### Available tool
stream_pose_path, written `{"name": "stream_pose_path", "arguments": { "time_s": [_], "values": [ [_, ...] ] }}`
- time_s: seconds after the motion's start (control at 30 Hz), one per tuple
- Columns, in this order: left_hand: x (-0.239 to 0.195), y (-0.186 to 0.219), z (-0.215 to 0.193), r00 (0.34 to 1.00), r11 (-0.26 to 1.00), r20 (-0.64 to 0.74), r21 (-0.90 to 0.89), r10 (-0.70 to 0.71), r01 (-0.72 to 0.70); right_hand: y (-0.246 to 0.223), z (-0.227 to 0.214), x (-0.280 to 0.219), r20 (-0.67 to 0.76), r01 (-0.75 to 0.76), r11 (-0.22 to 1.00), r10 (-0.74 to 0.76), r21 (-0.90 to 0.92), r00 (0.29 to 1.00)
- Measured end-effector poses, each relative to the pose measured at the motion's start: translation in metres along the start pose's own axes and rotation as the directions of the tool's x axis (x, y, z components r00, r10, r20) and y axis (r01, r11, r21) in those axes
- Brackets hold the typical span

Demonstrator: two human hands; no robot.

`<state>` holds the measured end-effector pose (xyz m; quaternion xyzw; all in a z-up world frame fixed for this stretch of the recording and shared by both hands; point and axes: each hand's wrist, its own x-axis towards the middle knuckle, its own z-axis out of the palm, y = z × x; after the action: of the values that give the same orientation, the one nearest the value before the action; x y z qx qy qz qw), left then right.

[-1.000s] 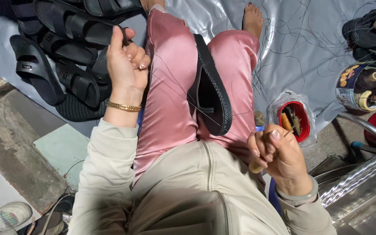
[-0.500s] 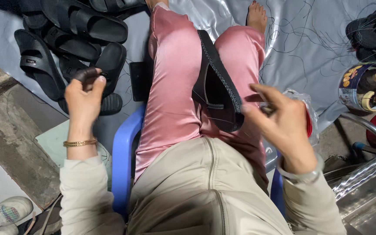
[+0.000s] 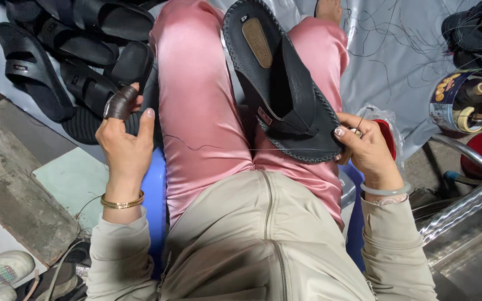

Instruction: The person sits on a blue plastic chair and sews a black slipper using a needle and thread. They hold the slipper on their lap and repeatedly push the needle through the sole and upper, pulling the thread tight to secure the parts together.

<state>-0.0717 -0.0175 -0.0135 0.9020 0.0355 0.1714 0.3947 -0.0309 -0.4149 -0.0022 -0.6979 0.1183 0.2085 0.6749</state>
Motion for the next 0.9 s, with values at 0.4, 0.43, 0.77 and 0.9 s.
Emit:
{"name": "stream_pose_path", "arguments": {
  "time_s": [0.4, 0.43, 0.77, 0.9],
  "values": [
    [-0.003, 0.062, 0.013, 0.995, 0.995, -0.045, -0.044, 0.089, -0.091, 0.007, -0.002, -0.004, -0.029, 0.022, 0.995, -0.025, -0.095, 0.999],
    [-0.006, 0.072, 0.019, 0.998, 0.993, -0.034, -0.104, 0.056, -0.06, 0.003, 0.001, -0.005, -0.033, 0.024, 0.994, -0.027, -0.109, 0.999],
    [-0.013, 0.153, 0.066, 0.938, 0.901, 0.29, -0.431, 0.187, -0.047, -0.036, 0.029, -0.011, 0.015, 0.162, 0.867, -0.176, -0.472, 0.984],
    [-0.03, 0.139, 0.084, 0.865, 0.935, 0.421, -0.328, 0.274, -0.136, -0.049, 0.05, -0.013, 0.016, 0.196, 0.819, -0.223, -0.539, 0.975]
  ]
}}
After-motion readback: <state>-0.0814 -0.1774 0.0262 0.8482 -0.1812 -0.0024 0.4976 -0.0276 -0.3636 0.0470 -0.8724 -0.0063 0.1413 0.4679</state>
